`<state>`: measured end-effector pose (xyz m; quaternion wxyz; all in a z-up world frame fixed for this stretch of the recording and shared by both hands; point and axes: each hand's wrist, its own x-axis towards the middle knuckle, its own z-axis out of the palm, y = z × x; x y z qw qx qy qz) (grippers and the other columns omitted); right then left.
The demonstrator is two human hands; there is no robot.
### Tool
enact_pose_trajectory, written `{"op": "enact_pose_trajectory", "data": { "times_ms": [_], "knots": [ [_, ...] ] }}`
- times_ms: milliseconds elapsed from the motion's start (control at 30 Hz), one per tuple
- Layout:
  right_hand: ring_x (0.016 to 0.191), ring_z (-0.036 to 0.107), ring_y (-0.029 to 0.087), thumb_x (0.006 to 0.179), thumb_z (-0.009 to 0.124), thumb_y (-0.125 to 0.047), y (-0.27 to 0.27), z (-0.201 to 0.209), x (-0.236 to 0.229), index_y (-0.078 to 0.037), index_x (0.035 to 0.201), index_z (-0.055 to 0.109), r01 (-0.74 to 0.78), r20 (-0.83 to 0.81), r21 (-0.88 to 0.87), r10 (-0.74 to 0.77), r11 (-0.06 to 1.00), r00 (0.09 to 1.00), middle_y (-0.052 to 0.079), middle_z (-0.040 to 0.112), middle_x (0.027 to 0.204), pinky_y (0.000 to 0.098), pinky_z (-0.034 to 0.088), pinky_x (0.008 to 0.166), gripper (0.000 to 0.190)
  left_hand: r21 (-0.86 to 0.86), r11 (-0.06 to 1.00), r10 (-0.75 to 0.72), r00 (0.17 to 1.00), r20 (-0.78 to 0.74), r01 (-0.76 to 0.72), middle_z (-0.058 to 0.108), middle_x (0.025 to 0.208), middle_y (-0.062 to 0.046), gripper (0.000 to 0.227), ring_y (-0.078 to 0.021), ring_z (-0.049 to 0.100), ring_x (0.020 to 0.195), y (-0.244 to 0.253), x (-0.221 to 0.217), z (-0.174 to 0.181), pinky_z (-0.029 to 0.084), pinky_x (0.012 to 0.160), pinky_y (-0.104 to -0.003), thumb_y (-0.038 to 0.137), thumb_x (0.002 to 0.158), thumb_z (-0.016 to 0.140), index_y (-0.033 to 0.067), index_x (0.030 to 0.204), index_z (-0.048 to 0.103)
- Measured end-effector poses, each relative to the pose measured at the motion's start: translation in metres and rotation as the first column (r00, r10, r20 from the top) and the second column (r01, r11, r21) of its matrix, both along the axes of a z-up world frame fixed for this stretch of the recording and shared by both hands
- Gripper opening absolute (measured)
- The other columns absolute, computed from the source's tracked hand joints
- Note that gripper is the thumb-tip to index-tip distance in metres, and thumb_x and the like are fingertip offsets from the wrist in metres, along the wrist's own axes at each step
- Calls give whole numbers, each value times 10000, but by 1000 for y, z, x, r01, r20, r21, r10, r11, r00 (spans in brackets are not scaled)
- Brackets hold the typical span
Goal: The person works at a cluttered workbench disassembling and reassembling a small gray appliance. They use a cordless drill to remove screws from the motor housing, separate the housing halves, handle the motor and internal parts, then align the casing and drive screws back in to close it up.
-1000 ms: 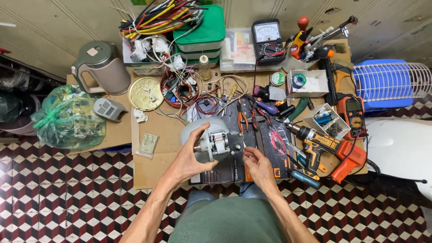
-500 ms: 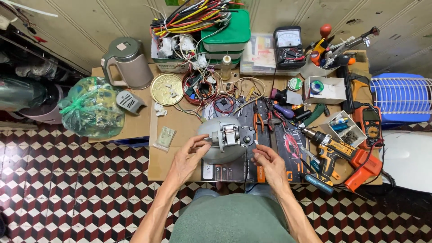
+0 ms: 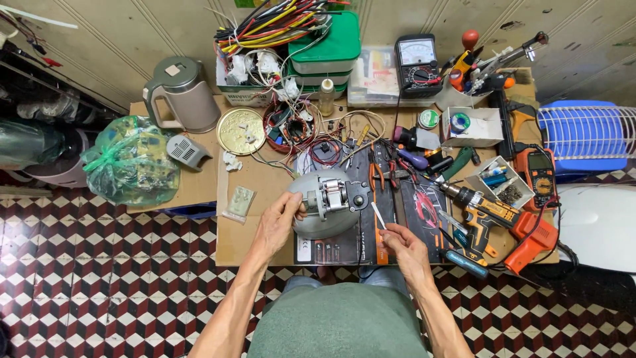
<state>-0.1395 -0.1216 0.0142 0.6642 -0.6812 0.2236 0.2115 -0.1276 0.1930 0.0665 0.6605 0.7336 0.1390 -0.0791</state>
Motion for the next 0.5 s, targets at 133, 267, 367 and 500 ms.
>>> {"op": "enact_pose_trajectory", "data": {
  "times_ms": [133, 267, 367, 500],
  "knots": [
    [892, 730, 191, 931, 639, -110, -13, -14, -7, 38, 1337, 609, 4, -10, 34, -3, 999, 1000, 145, 754, 1168, 288, 577, 808, 433, -54, 996, 65, 993, -98, -70, 609, 699, -43, 550, -112, 560, 682, -5, 2, -9, 474, 658, -255, 461, 1071, 514, 2, 789, 627],
    [884, 738, 190, 941, 629, -125, -14, -5, -7, 38, 1341, 610, -1, -23, 5, 1, 1000, 1000, 147, 755, 1167, 284, 574, 800, 432, -132, 989, 59, 992, -108, -73, 607, 750, -33, 452, -102, 547, 698, -3, 3, -9, 465, 656, -258, 424, 1044, 555, 18, 866, 644],
    [877, 730, 187, 943, 622, -121, -14, -2, -4, 36, 1344, 612, -6, -19, 4, 6, 1000, 1000, 145, 752, 1177, 286, 569, 797, 431, -171, 985, 14, 999, -35, -20, 641, 829, -4, 326, -81, 571, 760, 0, 2, -2, 492, 709, -249, 358, 1020, 585, 42, 984, 658],
    [886, 725, 177, 942, 617, -110, -6, 6, 2, 33, 1342, 612, -20, 9, 13, 20, 1000, 1000, 137, 747, 1185, 287, 563, 810, 425, -190, 982, -4, 1000, 9, 6, 698, 903, -8, 250, -81, 632, 837, 4, 1, 5, 528, 779, -256, 270, 1002, 616, 43, 1091, 670]
  ]
}}
